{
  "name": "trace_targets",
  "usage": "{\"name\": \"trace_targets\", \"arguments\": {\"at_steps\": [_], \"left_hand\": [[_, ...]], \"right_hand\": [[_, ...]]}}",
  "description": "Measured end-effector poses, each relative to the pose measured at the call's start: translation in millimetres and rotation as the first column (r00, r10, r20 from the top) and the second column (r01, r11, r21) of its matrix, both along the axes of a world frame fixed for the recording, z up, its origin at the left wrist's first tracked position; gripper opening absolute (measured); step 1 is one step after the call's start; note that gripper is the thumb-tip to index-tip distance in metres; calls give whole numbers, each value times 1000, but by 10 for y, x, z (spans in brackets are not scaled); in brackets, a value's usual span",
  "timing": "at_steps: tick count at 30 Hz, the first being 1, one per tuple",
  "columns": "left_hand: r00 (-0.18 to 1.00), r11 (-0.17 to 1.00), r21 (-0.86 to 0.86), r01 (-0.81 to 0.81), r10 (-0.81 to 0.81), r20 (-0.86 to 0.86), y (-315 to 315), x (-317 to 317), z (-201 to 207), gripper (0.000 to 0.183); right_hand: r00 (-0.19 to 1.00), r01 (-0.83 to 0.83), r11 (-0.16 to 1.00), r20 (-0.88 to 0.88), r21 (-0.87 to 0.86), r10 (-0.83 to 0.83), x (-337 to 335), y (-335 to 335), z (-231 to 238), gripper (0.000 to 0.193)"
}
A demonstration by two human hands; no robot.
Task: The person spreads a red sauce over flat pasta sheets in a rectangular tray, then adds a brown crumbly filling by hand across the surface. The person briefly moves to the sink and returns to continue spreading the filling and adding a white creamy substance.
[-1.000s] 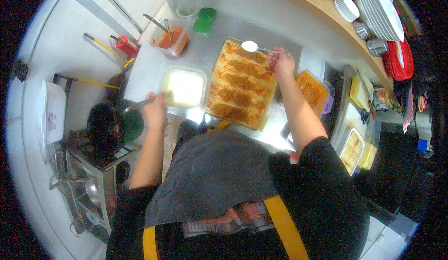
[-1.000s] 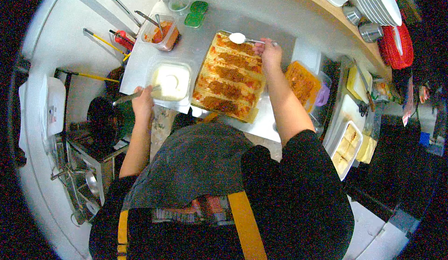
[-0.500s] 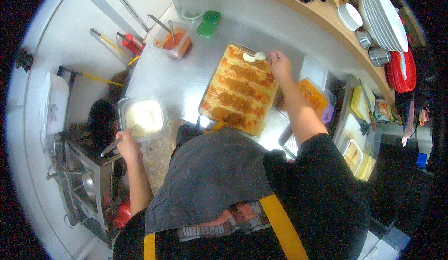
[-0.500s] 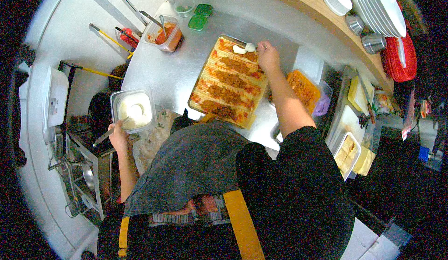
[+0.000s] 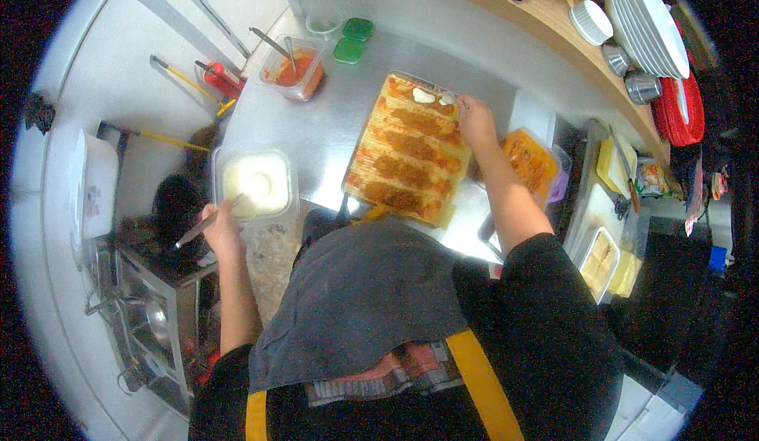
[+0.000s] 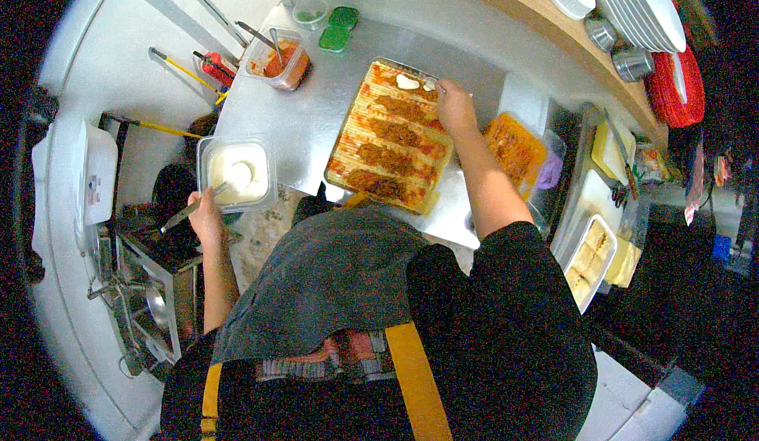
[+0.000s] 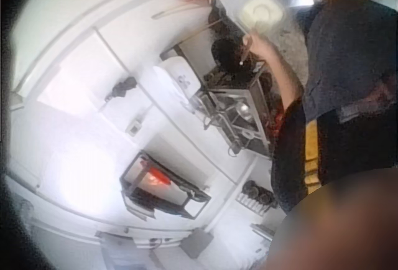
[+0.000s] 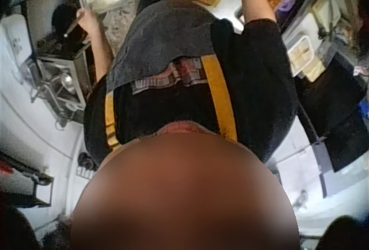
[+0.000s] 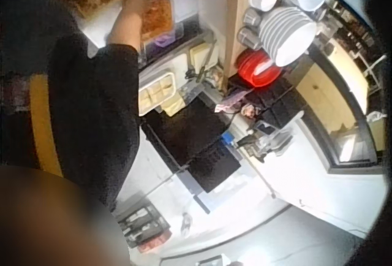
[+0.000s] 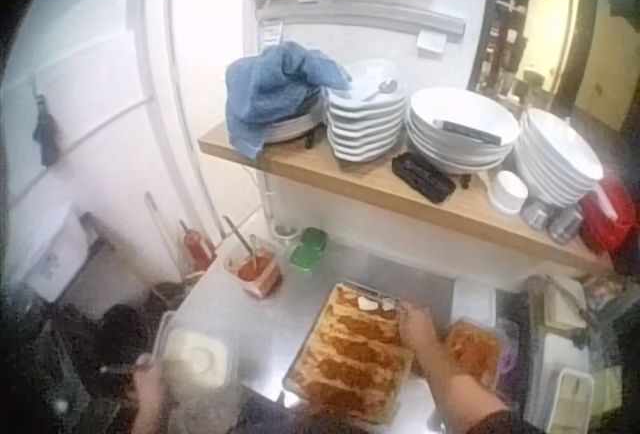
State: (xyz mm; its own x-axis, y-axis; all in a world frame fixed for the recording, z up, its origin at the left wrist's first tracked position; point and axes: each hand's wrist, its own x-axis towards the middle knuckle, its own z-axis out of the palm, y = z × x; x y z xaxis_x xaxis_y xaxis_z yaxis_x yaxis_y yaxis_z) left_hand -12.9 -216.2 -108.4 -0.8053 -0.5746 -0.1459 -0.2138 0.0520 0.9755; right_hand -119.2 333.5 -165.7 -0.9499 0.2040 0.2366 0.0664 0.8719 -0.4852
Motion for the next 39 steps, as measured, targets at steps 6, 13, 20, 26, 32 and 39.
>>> {"name": "trace_targets", "arguments": {"at_steps": [6, 13, 20, 26, 32, 39], "left_hand": [[993, 993, -37, 116, -116, 24, 52, -233, -48, 21], [965, 897, -357, 261, -251, 77, 339, -478, 25, 28], [932, 866, -350, 358, -354, 77, 816, -602, 201, 26], [895, 815, -377, 441, -432, 112, 1038, -662, 255, 12], [884, 827, -312, 467, -433, 175, 1167, -656, 273, 13], [895, 862, -249, 442, -405, 186, 1174, -614, 254, 13]], "right_hand": [[991, 123, 991, -51, -51, -126, 101, -21, -51, 27], [809, 291, 343, 39, -893, -586, 118, -11, 159, 29], [942, 78, 249, -11, -965, -336, 721, -786, 1012, 25], [998, -40, 376, -23, -926, 51, 896, -1777, 968, 25], [978, 137, 280, 175, -950, 114, 732, -2116, 639, 23], [911, 352, -74, 324, -933, 256, 635, -2087, 458, 27]]}}
